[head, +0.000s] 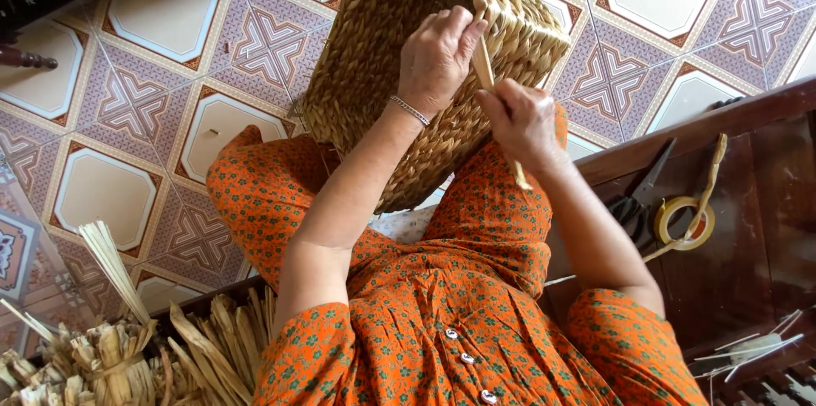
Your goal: The person weaves dried plant fibers onto the rim and handle areas of a woven basket by hand.
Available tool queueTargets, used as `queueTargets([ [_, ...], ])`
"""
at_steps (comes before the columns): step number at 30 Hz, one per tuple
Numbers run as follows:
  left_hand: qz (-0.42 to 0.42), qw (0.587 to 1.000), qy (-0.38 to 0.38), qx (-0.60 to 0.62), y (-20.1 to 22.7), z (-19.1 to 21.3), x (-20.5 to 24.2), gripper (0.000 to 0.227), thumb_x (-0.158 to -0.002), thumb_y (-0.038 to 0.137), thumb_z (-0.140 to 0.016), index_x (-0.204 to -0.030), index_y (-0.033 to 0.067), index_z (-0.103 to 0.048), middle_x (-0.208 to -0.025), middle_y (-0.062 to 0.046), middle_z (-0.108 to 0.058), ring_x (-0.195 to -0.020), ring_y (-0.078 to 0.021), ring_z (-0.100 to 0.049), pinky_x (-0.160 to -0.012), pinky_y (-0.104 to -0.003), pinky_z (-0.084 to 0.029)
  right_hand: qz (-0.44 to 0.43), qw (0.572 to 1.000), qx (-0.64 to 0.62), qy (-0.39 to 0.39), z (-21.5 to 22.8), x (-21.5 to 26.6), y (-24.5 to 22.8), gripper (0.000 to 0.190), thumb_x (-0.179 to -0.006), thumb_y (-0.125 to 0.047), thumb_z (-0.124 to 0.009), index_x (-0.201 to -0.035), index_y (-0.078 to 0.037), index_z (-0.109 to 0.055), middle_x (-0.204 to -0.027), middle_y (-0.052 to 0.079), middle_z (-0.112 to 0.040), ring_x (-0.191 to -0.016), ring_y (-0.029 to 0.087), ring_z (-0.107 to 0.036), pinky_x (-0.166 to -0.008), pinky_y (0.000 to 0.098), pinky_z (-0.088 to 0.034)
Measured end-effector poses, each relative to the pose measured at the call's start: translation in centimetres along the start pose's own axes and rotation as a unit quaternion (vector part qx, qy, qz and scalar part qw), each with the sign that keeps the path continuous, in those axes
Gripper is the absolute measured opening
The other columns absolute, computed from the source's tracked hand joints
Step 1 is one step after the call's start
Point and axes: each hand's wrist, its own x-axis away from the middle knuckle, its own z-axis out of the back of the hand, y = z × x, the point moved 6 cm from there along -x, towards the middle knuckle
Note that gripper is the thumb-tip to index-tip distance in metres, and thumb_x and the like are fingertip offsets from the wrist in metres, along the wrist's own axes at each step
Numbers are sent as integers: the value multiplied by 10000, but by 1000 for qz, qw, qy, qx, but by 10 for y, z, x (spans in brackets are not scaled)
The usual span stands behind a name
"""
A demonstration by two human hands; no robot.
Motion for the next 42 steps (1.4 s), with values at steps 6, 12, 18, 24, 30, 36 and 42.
queueTargets([
  [6,21,998,-61,-13,-5,-27,10,193,-1102,246,-557,-1004,95,-629,-648,-54,-628,-632,-190,-669,-522,-306,-566,117,987,38,100,29,24,-38,223,-996,-108,-755,-823,-37,-633,-658,87,-596,-577,195,-570,-584,380,-469],
  [12,-58,970,-24,235,10,24,9,401,-1136,270,-558,-1472,81,-446,-1176,-114,-648,-987,-193,-685,-879,-288,-645,196,972,58,117,48,27,-62,259,-1031,-155,-764,-820,-73,-635,-668,54,-613,-610,189,-619,-637,357,-518],
  [18,-150,987,22,57,37,60,28,759,-966,519,-686,-1428,2,-379,-1296,-134,-535,-1082,-294,-621,-949,-436,-548,273,949,138,77,23,27,-99,204,-1001,-266,-731,-881,-114,-667,-780,-3,-655,-721,159,-643,-698,343,-523],
  [24,291,881,-32,372,-42,0,43,426,-1063,397,-495,-1362,123,-624,-1187,-93,-757,-712,-159,-581,-666,-313,-592,256,936,100,219,46,-36,-53,201,-1081,-187,-661,-1219,-111,-538,-1097,86,-609,-947,236,-560,-807,372,-476],
  [30,397,743,39,537,-75,26,32,450,-1007,282,-633,-1347,-1,-553,-1126,-166,-707,-823,-207,-782,-744,-326,-705,36,992,-115,26,25,-67,-1,694,-966,-272,-783,-1526,-90,-416,-1364,124,-498,-1205,247,-600,-1033,387,-571],
  [36,365,787,209,452,-129,52,12,861,-871,90,-795,-1497,117,-205,-955,-165,-773,-767,-225,-739,-673,-361,-650,63,992,33,107,13,-62,0,809,-918,-311,-921,-1538,-112,-441,-1370,139,-479,-1320,292,-476,-1122,495,-436],
  [42,49,986,26,159,-120,58,-15,470,-1038,133,-831,-1435,207,-591,-1109,-37,-796,-1034,-188,-783,-923,-369,-655,38,989,-5,140,12,-58,-8,720,-890,-254,-842,-1491,-124,-467,-1344,136,-465,-1311,296,-477,-1105,492,-456],
])
